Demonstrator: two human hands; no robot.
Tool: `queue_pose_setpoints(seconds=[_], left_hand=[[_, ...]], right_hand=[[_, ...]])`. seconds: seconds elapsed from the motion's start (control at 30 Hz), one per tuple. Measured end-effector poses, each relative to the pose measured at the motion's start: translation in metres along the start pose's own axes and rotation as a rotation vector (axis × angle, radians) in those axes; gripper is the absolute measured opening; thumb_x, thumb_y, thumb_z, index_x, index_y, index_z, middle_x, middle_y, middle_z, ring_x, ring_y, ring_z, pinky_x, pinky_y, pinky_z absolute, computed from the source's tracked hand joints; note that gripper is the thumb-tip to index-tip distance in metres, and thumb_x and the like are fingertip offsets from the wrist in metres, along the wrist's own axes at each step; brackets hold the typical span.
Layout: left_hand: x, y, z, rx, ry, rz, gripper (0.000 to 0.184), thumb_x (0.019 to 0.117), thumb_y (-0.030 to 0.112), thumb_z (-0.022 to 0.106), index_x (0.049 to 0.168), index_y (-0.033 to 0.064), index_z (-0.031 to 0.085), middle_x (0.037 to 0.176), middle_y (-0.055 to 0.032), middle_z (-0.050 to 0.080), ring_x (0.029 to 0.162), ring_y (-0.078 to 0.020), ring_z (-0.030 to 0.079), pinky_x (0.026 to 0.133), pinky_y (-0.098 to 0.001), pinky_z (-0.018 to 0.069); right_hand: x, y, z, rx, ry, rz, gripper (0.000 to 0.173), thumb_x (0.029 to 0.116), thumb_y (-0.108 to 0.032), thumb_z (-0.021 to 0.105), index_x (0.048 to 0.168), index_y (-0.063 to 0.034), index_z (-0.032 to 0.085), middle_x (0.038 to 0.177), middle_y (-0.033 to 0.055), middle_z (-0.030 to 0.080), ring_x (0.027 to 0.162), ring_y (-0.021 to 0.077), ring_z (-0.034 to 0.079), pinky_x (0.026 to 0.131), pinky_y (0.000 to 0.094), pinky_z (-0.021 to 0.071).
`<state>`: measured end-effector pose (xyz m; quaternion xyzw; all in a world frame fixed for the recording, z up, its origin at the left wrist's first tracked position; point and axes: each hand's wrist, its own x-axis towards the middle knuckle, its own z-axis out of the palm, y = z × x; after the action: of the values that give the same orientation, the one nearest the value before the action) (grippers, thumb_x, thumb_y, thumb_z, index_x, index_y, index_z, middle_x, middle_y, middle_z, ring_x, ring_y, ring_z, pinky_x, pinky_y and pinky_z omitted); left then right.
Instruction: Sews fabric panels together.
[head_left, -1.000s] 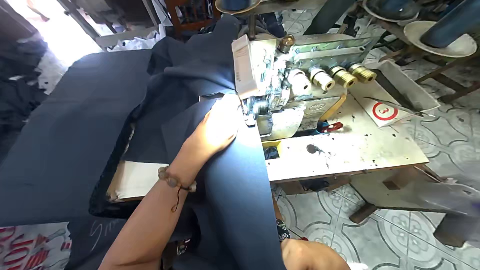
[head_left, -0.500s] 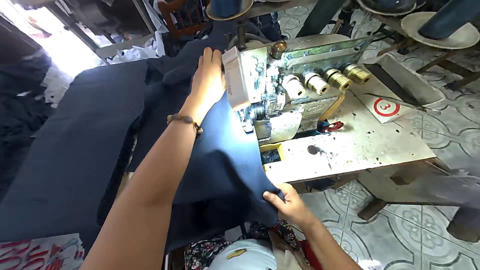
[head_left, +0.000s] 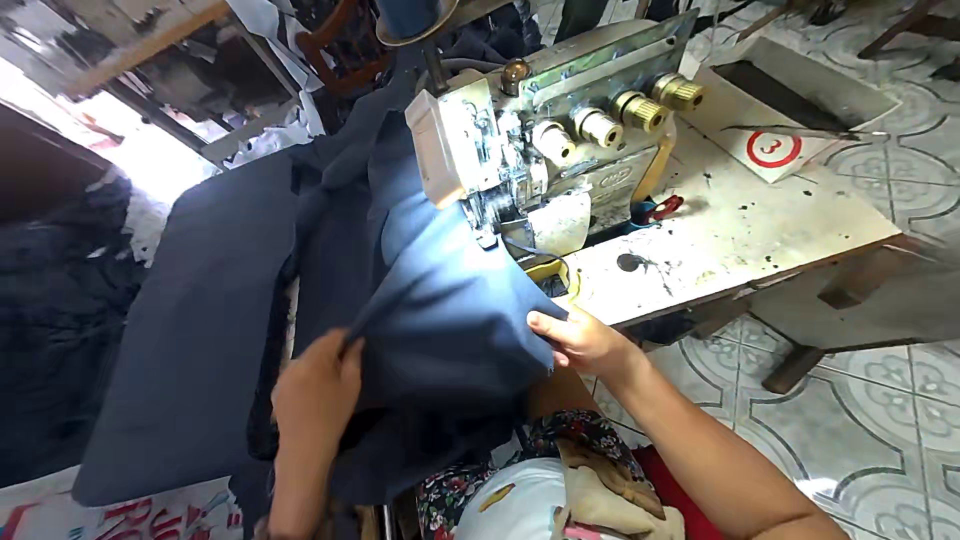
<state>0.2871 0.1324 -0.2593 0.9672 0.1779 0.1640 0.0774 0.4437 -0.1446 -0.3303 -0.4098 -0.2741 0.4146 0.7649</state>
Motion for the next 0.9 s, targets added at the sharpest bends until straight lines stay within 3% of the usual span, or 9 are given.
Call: queue_pose_setpoints(seconds=[0.1, 0.23, 0.47, 0.53, 0.6, 0.67, 0.77, 0.8, 0.9], left_hand=[[0.064, 0.008, -0.022, -0.058, -0.041, -0.125, 0.029, 0.1068, 0.014, 0.048, 0.125, -0.0052, 0.060, 0.096, -0.0344, 0.066, 0.088, -0.0567, 0.065, 0.075, -0.0757, 0.0463], [0.141, 0.031, -0.023, -0.226, -0.066, -0.142, 0.038, 0.1108, 0.019, 0.033, 0.140, -0.0041, 0.043, 0.107, -0.0301, 0.067, 0.091, -0.0426, 0.070, 0.082, -0.0628, 0.0552], [0.230, 0.018, 0.023, -0.428, -0.096, 0.270, 0.054, 0.1101, 0.020, 0.036, 0.156, -0.0034, 0.019, 0.153, -0.0272, 0.042, 0.142, -0.0284, 0.046, 0.119, -0.0435, 0.0367], [0.200, 0.014, 0.004, -0.245, -0.278, 0.279, 0.069, 0.1098, 0.029, 0.039, 0.165, 0.0076, 0.003, 0.162, -0.0259, 0.032, 0.147, -0.0354, 0.041, 0.119, -0.0549, 0.0338], [0.138, 0.009, -0.020, -0.029, -0.402, 0.272, 0.081, 0.1035, 0.041, 0.057, 0.165, 0.0108, 0.013, 0.126, -0.0351, 0.061, 0.106, -0.0519, 0.065, 0.086, -0.0725, 0.0501], [0.070, 0.015, -0.030, 0.074, -0.657, 0.191, 0.101, 0.0833, 0.051, 0.080, 0.161, 0.0097, 0.032, 0.106, -0.0366, 0.067, 0.085, -0.0556, 0.067, 0.072, -0.0737, 0.0512], [0.026, 0.032, -0.009, 0.271, -1.044, 0.009, 0.136, 0.0646, 0.050, 0.095, 0.166, 0.0116, 0.013, 0.161, -0.0413, 0.015, 0.124, -0.0643, 0.050, 0.092, -0.0635, 0.0533], [0.033, 0.025, -0.001, 0.261, -1.027, 0.005, 0.140, 0.0603, 0.047, 0.098, 0.165, 0.0092, 0.014, 0.162, -0.0419, 0.007, 0.133, -0.0682, 0.038, 0.096, -0.0669, 0.0509], [0.110, -0.016, 0.027, 0.200, -0.889, 0.034, 0.117, 0.0620, 0.048, 0.096, 0.153, 0.0009, 0.041, 0.155, -0.0425, 0.027, 0.138, -0.0678, 0.030, 0.099, -0.0777, 0.0406]], right_hand=[[0.021, 0.003, 0.031, 0.256, 0.130, -0.026, 0.029, 0.1084, -0.016, 0.034, 0.097, -0.0142, 0.060, 0.066, -0.0064, 0.060, 0.051, -0.0023, 0.049, 0.050, 0.0141, 0.0415], [0.045, -0.002, 0.060, 0.392, 0.239, -0.064, 0.042, 0.1123, -0.023, 0.025, 0.089, -0.0100, 0.058, 0.059, -0.0043, 0.058, 0.048, 0.0009, 0.049, 0.051, 0.0165, 0.0426], [0.043, 0.010, 0.036, -0.431, 0.278, -0.215, 0.031, 0.1059, -0.008, 0.041, 0.097, 0.0016, 0.069, 0.062, -0.0055, 0.059, 0.053, -0.0032, 0.052, 0.052, 0.0135, 0.0444], [0.036, 0.019, 0.021, -0.782, 0.329, -0.313, 0.025, 0.1025, -0.013, 0.053, 0.094, 0.0002, 0.072, 0.069, 0.0004, 0.063, 0.061, -0.0001, 0.054, 0.061, 0.0171, 0.0463], [0.031, 0.025, 0.009, -0.910, 0.338, -0.401, 0.024, 0.1007, -0.015, 0.057, 0.089, 0.0002, 0.071, 0.069, 0.0027, 0.062, 0.062, 0.0001, 0.053, 0.061, 0.0157, 0.0443], [0.032, 0.026, 0.006, -0.868, 0.335, -0.452, 0.023, 0.0994, -0.012, 0.058, 0.087, 0.0022, 0.070, 0.069, 0.0023, 0.062, 0.063, -0.0038, 0.051, 0.061, 0.0112, 0.0422], [0.039, 0.030, 0.009, -0.842, 0.352, -0.457, 0.023, 0.0984, -0.014, 0.059, 0.086, 0.0013, 0.070, 0.066, -0.0002, 0.058, 0.060, -0.0052, 0.047, 0.058, 0.0102, 0.0381], [0.039, 0.031, 0.010, -0.868, 0.347, -0.446, 0.023, 0.0987, -0.016, 0.060, 0.087, 0.0003, 0.070, 0.065, -0.0005, 0.057, 0.059, -0.0044, 0.047, 0.057, 0.0105, 0.0380], [0.036, 0.035, 0.010, -0.974, 0.340, -0.425, 0.023, 0.1004, -0.021, 0.059, 0.089, -0.0038, 0.071, 0.068, 0.0011, 0.062, 0.061, -0.0007, 0.053, 0.058, 0.0133, 0.0438]])
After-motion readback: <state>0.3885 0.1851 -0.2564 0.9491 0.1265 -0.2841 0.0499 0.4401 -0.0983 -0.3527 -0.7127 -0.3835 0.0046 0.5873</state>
